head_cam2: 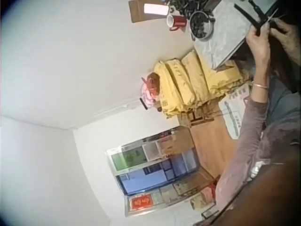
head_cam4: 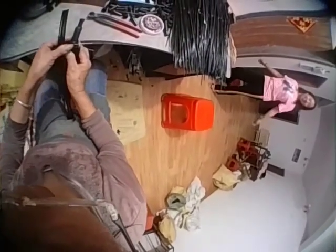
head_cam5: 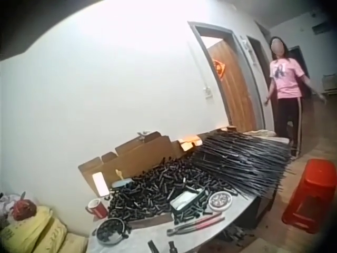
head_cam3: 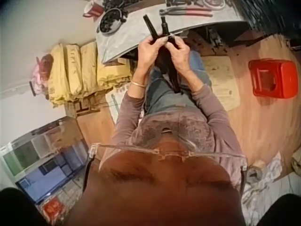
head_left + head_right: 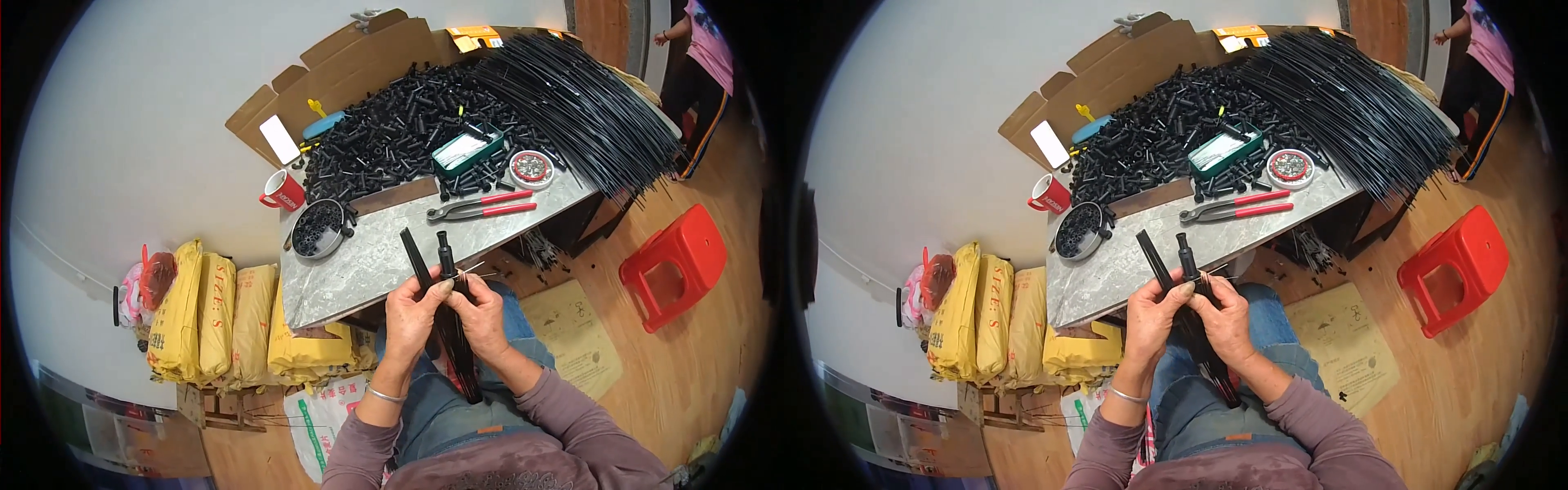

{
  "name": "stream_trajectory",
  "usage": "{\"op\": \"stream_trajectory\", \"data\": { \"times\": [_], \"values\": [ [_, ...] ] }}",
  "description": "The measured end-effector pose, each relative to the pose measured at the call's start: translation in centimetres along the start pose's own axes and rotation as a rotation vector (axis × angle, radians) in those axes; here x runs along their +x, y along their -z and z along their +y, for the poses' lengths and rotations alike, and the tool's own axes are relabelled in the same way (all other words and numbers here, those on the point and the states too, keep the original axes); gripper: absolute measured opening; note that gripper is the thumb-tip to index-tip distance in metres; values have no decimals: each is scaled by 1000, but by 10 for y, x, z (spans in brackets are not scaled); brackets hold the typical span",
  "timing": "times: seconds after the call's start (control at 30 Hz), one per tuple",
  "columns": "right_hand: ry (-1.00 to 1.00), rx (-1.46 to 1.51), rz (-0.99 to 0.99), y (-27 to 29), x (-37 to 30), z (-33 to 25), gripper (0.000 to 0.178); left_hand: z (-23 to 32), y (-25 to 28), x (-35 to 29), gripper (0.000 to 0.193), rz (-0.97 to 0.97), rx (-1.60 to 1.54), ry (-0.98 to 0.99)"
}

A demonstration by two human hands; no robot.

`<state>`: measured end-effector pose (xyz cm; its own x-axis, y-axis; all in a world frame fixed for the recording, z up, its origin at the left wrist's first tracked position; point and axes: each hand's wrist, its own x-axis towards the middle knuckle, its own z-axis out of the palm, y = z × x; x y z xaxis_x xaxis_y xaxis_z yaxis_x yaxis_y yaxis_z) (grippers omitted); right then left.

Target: Assembling and trimming black cable components at a manual workstation.

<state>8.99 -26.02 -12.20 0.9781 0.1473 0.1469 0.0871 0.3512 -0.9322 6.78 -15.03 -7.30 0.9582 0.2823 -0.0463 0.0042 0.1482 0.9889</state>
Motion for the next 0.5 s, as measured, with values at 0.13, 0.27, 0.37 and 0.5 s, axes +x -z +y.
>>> {"op": "stream_trajectory", "data": {
  "times": [0.13,0.27,0.37,0.5],
  "values": [
    [94,-185,5,2,1,-8,29,1,1,4,28,-23,2,19],
    [161,-258,-6,7,1,-14,32,1,-1,3,28,-50,-25,27],
    [277,-397,-16,12,0,-21,29,-1,-4,0,26,-21,-25,5],
    [175,-641,-47,23,0,-22,24,-2,-8,-4,22,41,17,-31]
  ]
}}
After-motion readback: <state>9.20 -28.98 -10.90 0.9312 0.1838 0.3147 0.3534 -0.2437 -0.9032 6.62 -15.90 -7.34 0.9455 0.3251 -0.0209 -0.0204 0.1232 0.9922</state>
